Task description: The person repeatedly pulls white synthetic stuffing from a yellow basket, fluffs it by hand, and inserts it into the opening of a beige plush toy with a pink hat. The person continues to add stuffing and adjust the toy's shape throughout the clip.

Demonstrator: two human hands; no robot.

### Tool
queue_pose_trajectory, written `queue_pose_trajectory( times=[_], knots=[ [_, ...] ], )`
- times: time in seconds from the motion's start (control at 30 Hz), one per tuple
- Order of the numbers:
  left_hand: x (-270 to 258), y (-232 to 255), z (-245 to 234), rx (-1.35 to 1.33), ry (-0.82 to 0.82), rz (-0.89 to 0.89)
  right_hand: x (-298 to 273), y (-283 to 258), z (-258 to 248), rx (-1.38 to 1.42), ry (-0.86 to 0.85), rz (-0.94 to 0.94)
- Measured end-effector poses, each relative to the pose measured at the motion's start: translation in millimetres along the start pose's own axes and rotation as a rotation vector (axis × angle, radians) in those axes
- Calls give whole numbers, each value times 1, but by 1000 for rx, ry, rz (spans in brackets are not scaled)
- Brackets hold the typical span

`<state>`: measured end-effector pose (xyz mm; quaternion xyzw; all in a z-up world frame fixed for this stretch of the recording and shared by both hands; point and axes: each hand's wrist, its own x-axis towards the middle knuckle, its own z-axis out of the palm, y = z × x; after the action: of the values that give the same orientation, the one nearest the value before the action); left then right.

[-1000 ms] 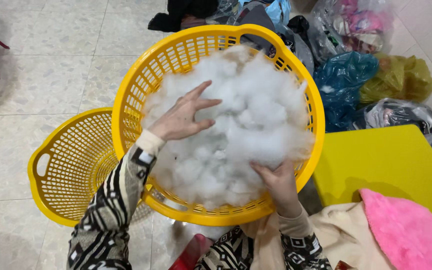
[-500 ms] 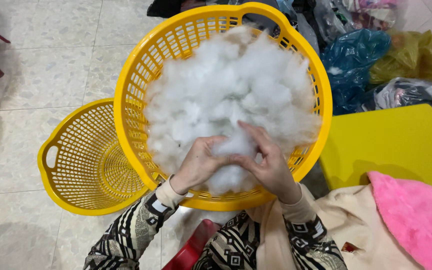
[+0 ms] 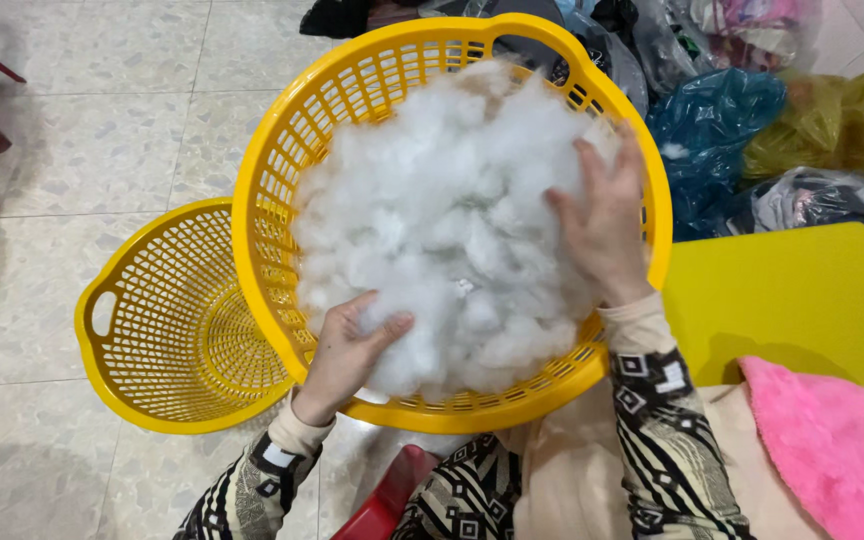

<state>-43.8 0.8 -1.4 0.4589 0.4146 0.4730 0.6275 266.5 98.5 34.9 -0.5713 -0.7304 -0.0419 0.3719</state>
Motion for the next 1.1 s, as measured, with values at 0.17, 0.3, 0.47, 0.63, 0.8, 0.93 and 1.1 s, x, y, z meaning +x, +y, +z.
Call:
queue_pose_trajectory(
  times=[0.17,0.3,0.47,0.63,0.8,0.93,1.1],
  knots=[
    [6,-15,3,-110,92,30,-32,13,97,-244,-1054,348],
    [7,-16,6,-143,107,42,-34,23,85,-291,-978,223],
    [-1,-5,9,-96,90,115,-3,-13,1,-232,-640,93],
    [-10,-3,25,63,25,287,-27,-72,-47,-73,-227,-53],
    [-11,-10,47,49,85,312,-63,-102,-25,1124,-523,157],
    [-9,-9,53,214,143,503,-87,-106,9,1082,-558,280],
    [19,20,19,11,328,563,-104,-83,17,919,-549,144]
  ],
)
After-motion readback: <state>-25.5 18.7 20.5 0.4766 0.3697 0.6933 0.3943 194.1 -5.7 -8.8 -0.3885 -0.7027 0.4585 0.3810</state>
